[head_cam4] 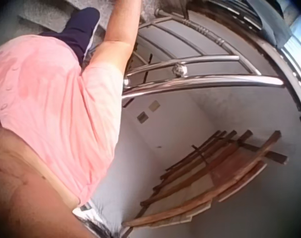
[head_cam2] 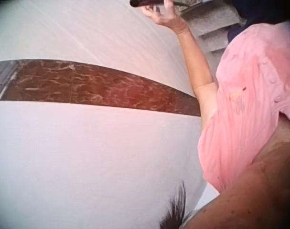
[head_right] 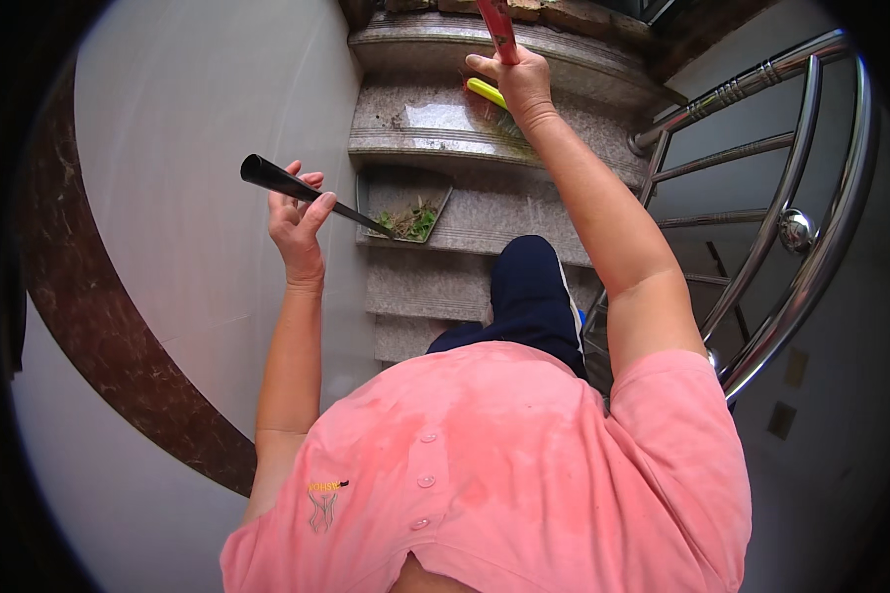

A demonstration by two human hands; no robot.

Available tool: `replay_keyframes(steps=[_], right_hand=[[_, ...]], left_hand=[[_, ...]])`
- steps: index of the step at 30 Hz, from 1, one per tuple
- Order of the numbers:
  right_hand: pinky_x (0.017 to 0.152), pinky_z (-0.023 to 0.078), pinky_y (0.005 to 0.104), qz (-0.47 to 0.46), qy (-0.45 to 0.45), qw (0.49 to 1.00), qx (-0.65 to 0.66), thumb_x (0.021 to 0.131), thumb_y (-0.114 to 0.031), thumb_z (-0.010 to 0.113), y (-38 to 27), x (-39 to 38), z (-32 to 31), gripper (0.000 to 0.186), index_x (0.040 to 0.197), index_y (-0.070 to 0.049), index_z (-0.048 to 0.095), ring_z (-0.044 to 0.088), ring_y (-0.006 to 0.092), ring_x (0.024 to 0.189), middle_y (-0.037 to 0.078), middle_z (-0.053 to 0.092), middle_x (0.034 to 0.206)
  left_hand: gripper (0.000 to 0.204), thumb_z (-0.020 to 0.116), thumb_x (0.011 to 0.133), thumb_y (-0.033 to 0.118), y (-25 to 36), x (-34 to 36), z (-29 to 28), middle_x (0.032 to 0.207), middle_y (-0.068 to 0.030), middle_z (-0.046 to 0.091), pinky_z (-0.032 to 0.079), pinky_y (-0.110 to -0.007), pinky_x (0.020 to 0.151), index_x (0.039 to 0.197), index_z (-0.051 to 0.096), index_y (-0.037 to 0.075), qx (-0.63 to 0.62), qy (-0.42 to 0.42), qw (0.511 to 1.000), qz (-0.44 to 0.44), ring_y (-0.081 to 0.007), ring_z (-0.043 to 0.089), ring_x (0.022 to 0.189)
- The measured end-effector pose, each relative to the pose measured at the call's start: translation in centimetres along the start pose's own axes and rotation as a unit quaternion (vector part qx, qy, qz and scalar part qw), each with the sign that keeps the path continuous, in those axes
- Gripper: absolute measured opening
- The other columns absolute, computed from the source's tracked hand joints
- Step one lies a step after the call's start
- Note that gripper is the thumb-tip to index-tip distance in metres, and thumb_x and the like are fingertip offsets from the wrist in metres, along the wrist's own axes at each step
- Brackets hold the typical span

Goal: The person sweeps debris from granite stairs into a dustpan using a broom and then proceeds to sweep further down the staircase.

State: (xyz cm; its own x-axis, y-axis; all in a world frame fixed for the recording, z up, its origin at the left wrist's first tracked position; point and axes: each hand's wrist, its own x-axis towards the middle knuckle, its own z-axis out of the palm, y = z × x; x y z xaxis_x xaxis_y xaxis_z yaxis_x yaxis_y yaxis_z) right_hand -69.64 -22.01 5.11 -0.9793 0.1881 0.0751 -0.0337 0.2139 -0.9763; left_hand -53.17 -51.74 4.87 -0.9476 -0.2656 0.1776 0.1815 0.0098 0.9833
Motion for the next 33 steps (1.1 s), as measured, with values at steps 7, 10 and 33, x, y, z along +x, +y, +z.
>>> replay_keyframes(steps=[7,10,33], right_hand=[[0.057,0.043,0.0291,-0.080,0.109,0.989,-0.066,0.076,-0.028,0.083,0.6,-1.3,-7.0,0.040,0.066,-0.005,0.051,0.042,0.0097,0.057,0.000,0.050,0.059],[0.057,0.044,0.0330,-0.131,0.154,0.963,-0.178,0.076,-0.030,0.082,3.2,-1.7,-8.3,0.037,0.072,-0.003,0.058,0.049,0.0169,0.054,0.007,0.054,0.059],[0.072,0.048,0.0439,-0.205,-0.208,0.944,-0.156,0.066,-0.038,0.083,2.7,-2.0,14.6,0.036,0.077,-0.010,0.064,0.062,0.0339,0.081,0.013,0.065,0.077]], left_hand=[[0.057,0.063,0.082,0.006,11.1,-1.8,-0.6,0.124,-0.0220,0.056,0.049,-0.040,0.094,0.134,0.042,-0.006,0.074,0.027,0.951,0.300,-0.0300,0.056,0.115],[0.056,0.060,0.083,0.003,15.9,-1.2,2.0,0.123,-0.0264,0.056,0.059,-0.036,0.077,0.135,0.040,-0.006,-0.006,-0.043,0.952,0.303,-0.0343,0.061,0.109],[0.044,0.049,0.097,0.051,27.2,0.6,-1.5,0.081,-0.0114,0.059,0.041,-0.025,0.050,0.085,0.057,0.010,0.002,-0.106,0.980,0.168,-0.0404,0.064,0.098]])
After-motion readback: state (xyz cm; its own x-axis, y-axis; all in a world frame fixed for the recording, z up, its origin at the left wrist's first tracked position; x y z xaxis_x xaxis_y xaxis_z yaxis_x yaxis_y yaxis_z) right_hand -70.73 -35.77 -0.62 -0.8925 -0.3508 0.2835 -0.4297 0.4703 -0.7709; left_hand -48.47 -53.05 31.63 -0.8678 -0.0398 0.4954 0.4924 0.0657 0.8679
